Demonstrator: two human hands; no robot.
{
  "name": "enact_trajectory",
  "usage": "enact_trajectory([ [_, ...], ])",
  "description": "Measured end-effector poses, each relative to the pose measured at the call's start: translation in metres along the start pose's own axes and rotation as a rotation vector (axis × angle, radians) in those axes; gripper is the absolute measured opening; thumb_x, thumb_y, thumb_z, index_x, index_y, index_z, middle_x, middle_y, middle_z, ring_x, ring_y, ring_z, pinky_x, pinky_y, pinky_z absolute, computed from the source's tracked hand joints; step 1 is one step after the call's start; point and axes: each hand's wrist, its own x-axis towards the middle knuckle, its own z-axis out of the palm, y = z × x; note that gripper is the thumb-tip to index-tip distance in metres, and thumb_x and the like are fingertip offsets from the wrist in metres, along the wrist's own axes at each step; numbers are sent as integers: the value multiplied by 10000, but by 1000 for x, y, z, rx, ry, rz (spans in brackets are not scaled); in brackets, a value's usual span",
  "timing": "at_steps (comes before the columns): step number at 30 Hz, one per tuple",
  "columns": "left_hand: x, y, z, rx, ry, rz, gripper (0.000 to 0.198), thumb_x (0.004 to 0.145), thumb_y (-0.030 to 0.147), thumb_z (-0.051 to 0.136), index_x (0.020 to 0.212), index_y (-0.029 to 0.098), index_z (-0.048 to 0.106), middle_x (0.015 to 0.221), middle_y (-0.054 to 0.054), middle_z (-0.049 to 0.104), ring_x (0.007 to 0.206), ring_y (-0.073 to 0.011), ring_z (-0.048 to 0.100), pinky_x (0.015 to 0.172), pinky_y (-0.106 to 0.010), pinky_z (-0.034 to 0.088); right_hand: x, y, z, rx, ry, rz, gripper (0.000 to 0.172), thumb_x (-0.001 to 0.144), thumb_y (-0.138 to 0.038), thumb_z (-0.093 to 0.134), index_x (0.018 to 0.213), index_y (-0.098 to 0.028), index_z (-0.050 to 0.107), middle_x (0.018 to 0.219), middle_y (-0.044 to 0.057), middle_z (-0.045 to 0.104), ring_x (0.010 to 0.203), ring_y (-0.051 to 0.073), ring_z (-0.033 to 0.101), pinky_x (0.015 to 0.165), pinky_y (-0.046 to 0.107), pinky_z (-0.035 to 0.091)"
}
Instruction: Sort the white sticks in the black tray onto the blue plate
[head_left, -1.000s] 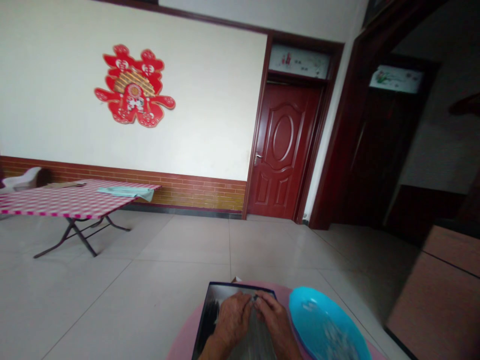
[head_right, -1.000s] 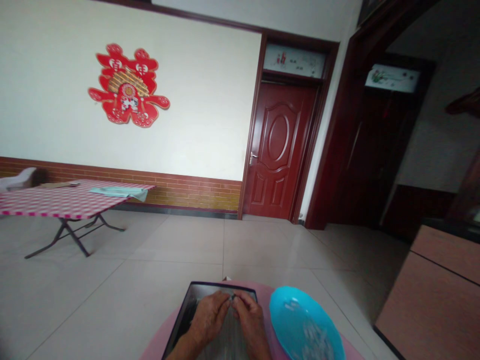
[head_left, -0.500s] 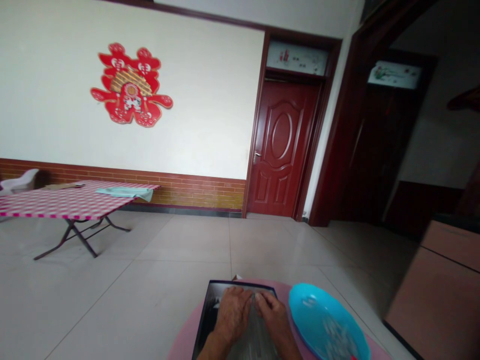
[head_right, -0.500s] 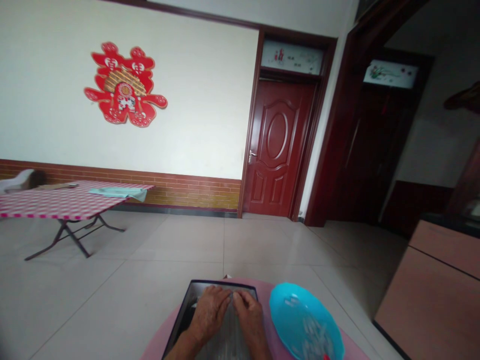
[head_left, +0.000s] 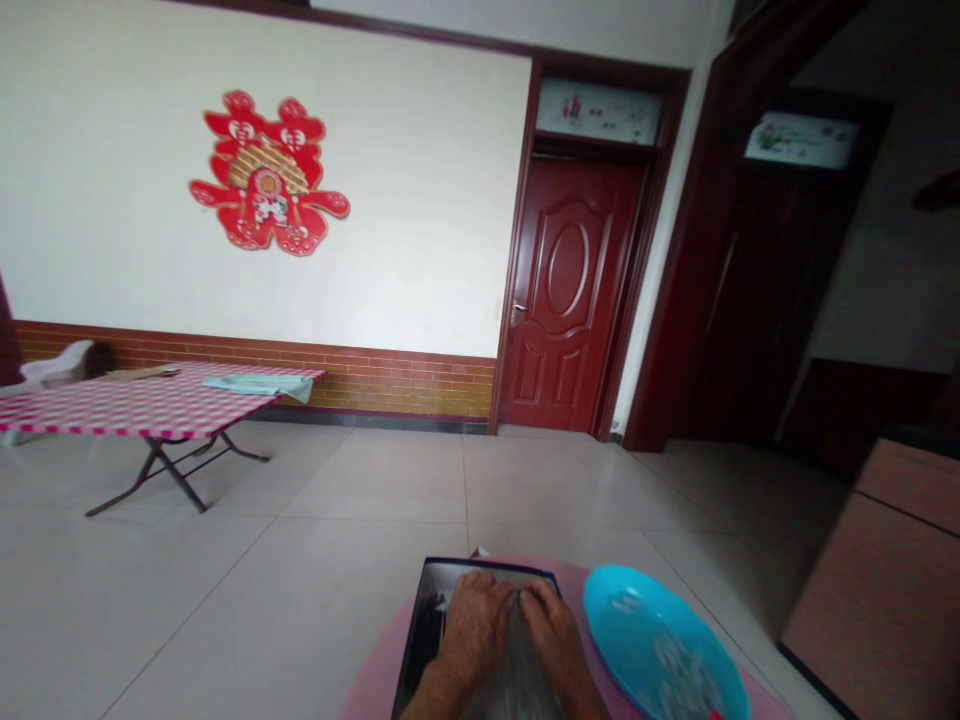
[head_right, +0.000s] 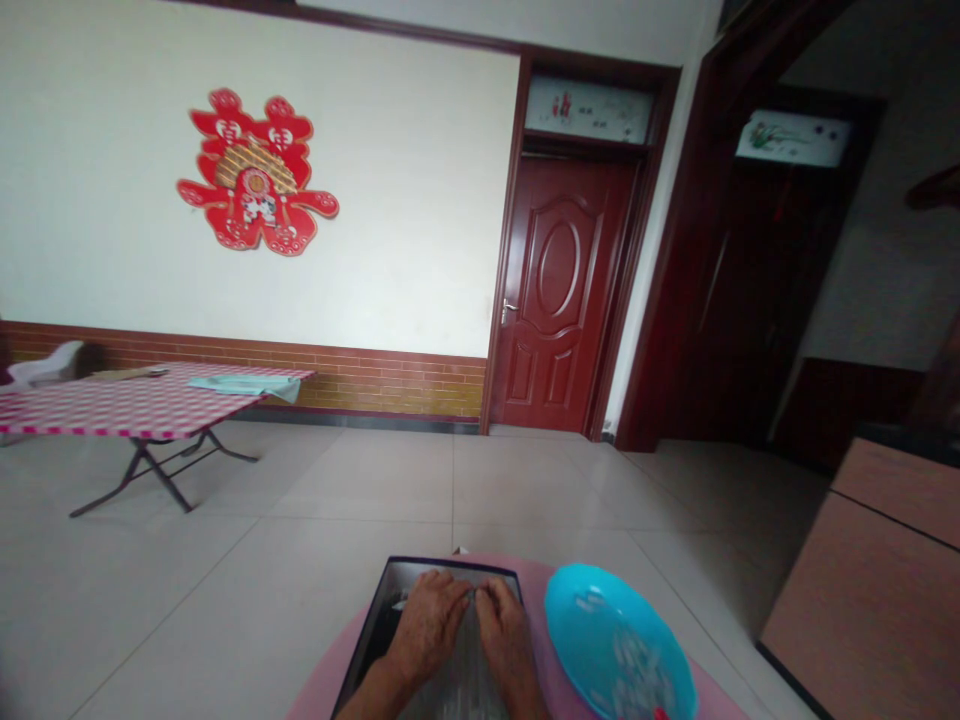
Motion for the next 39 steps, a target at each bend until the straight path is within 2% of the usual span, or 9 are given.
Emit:
enact_trajectory([
  [4, 0, 3, -2, 21, -25, 9, 235, 899, 204, 420, 915, 224, 654, 818, -50, 646, 777, -219, 569, 743, -352, 421, 0, 0, 2, -44, 10, 9, 224, 730, -434, 541, 601, -268, 620, 670, 25, 662, 682, 218, 575, 680, 321, 426],
  [7, 1, 6, -6, 18, -72, 2, 239, 900, 203, 418, 930, 231, 654, 809, -48, 642, 765, -215, 562, 734, -342, 414, 1, -1, 1, -63, 16, 29, 267, 732, -462, 528, 557, -273, 598, 659, 39, 658, 684, 227, 571, 701, 332, 410],
  [15, 2, 4, -8, 9, -138, -22, 245, 898, 202, 422, 958, 230, 657, 851, -63, 647, 807, -229, 557, 756, -360, 403, -1, 5, -1, -58, -12, 4, 166, 734, -377, 517, 650, -262, 603, 700, 14, 640, 729, 212, 574, 706, 315, 407],
  [20, 1, 5, -8, 22, -165, -27, 240, 900, 204, 417, 936, 232, 652, 852, -59, 646, 816, -233, 558, 760, -365, 402, 1, 8, 1, -130, -13, 46, 246, 738, -425, 503, 562, -272, 579, 652, 32, 641, 688, 221, 570, 701, 332, 399],
  [23, 1, 5, -9, 17, -181, -39, 239, 902, 207, 418, 936, 230, 654, 853, -57, 649, 820, -234, 562, 767, -369, 402, 1, 7, 0, -159, -42, 44, 268, 767, -433, 472, 602, -269, 605, 705, 48, 670, 735, 228, 593, 742, 336, 407],
  [29, 2, 5, -11, 7, -207, -42, 255, 911, 213, 407, 946, 217, 660, 859, -62, 648, 823, -227, 558, 766, -357, 398, -1, 3, -1, -246, -64, -28, 225, 786, -391, 432, 678, -255, 575, 750, 43, 663, 740, 211, 596, 709, 320, 429],
  [33, 1, 4, -9, 9, -201, -32, 253, 912, 222, 407, 943, 215, 658, 854, -60, 643, 822, -221, 553, 771, -351, 389, -3, 1, 0, -369, -92, -23, 314, 825, -408, 354, 642, -249, 553, 720, 57, 669, 714, 208, 604, 698, 322, 433],
  [36, 0, 3, -5, 11, -195, -34, 238, 902, 212, 420, 940, 218, 654, 858, -60, 641, 827, -223, 550, 774, -352, 385, -4, -1, 0, -382, -126, -14, 382, 861, -425, 304, 676, -239, 582, 779, 84, 698, 754, 215, 623, 726, 327, 435],
  [39, 0, 2, -4, 3, -190, -39, 237, 903, 203, 417, 936, 219, 652, 853, -57, 641, 823, -220, 549, 775, -350, 384, -4, 0, 1, -389, -125, -40, 373, 861, -400, 291, 691, -233, 578, 790, 91, 693, 769, 218, 625, 733, 332, 439],
])
